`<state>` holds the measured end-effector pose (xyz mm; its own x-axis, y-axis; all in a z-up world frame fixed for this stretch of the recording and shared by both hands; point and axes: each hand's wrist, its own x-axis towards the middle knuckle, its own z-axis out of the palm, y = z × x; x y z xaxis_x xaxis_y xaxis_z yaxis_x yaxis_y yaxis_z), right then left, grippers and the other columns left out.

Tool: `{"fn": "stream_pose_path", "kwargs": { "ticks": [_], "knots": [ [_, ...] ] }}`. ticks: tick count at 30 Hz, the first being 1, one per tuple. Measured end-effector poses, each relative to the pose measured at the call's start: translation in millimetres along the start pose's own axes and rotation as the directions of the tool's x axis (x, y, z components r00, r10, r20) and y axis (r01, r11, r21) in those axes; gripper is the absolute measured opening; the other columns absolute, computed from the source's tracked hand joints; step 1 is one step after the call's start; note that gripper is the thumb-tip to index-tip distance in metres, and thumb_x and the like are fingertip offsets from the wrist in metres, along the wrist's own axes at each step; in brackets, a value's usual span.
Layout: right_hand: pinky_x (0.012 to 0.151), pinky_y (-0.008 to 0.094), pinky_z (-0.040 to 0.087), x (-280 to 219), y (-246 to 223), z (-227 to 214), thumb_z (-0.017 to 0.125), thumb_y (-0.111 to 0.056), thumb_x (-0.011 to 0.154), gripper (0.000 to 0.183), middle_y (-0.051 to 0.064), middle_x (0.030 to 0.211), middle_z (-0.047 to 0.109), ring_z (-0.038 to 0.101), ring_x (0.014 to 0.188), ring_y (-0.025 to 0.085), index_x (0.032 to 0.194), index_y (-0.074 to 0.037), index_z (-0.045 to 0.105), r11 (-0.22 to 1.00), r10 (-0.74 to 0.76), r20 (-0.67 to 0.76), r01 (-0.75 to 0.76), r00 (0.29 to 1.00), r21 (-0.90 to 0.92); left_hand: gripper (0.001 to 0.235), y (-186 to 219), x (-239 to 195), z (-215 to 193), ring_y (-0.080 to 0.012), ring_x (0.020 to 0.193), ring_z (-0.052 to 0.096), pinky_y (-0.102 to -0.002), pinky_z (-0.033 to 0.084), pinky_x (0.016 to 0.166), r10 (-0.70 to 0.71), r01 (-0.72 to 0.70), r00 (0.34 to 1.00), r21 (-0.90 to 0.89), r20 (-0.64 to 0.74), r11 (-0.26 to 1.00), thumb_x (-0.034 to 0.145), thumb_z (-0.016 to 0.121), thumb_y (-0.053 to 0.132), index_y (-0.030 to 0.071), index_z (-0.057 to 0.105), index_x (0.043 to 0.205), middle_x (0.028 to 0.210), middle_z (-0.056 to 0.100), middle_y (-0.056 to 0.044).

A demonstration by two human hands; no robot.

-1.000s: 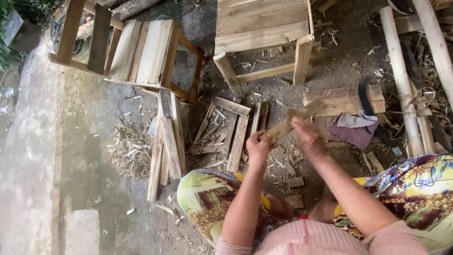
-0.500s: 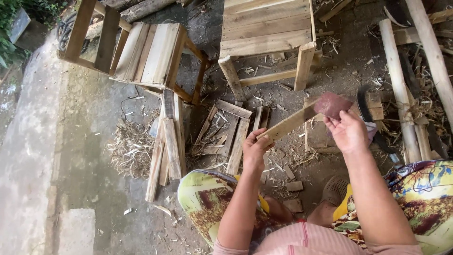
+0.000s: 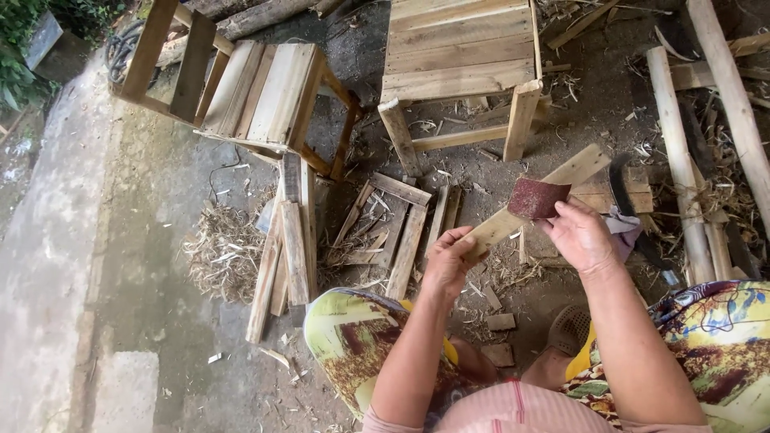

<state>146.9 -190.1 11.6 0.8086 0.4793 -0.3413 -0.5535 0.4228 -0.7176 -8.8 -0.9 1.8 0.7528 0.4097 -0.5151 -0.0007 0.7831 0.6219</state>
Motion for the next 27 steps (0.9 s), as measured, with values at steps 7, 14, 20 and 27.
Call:
{"fn": "stream_pose_path", "kwargs": {
  "ticks": [7, 14, 20, 27],
  "knots": [
    [0.111, 0.05, 0.046, -44, -31, 65, 0.052, -0.002, 0.103, 0.027, 0.016, 0.121, 0.07, 0.064, 0.118, 0.03, 0.124, -0.008, 0.07, 0.792, -0.22, 0.173, 0.279, 0.96, -0.543, 0.057, 56, -38, 43, -0.0471, 0.142, 0.04, -0.06, 0.033, 0.117, 0.299, -0.28, 0.952, 0.578, 0.064, 0.766, 0.093, 0.073, 0.015, 0.008, 0.053, 0.146, 0.143, 0.053, -0.026],
    [0.105, 0.055, 0.049, -62, -10, 94, 0.054, 0.013, 0.092, 0.027, 0.026, 0.122, 0.069, 0.066, 0.114, 0.042, 0.104, 0.001, 0.075, 0.399, -0.204, 0.486, 0.526, 0.85, -0.751, 0.089, 99, -54, 79, -0.0428, 0.126, 0.048, -0.05, 0.046, 0.099, 0.422, -0.671, 0.741, 0.58, 0.522, 0.461, 0.087, 0.079, 0.03, 0.013, 0.032, 0.161, 0.134, 0.057, -0.027],
    [0.101, 0.053, 0.053, -49, 3, 79, 0.058, 0.01, 0.091, 0.022, 0.022, 0.134, 0.066, 0.064, 0.121, 0.043, 0.102, 0.001, 0.075, 0.198, -0.232, 0.611, 0.652, 0.757, -0.732, 0.067, 93, -53, 84, -0.0292, 0.108, 0.06, -0.037, 0.053, 0.087, 0.467, -0.701, 0.695, 0.66, 0.547, 0.271, 0.084, 0.083, 0.033, 0.011, 0.057, 0.141, 0.115, 0.067, -0.017],
    [0.109, 0.052, 0.048, -43, 1, 68, 0.059, 0.01, 0.086, 0.021, 0.015, 0.142, 0.063, 0.057, 0.132, 0.041, 0.097, -0.001, 0.073, -0.056, -0.288, 0.705, 0.724, 0.648, -0.688, 0.038, 65, -37, 81, -0.0281, 0.092, 0.069, -0.038, 0.058, 0.082, 0.636, -0.746, 0.621, 0.596, 0.458, 0.299, 0.086, 0.083, 0.024, 0.008, 0.069, 0.117, 0.099, 0.072, -0.013]
  ]
}}
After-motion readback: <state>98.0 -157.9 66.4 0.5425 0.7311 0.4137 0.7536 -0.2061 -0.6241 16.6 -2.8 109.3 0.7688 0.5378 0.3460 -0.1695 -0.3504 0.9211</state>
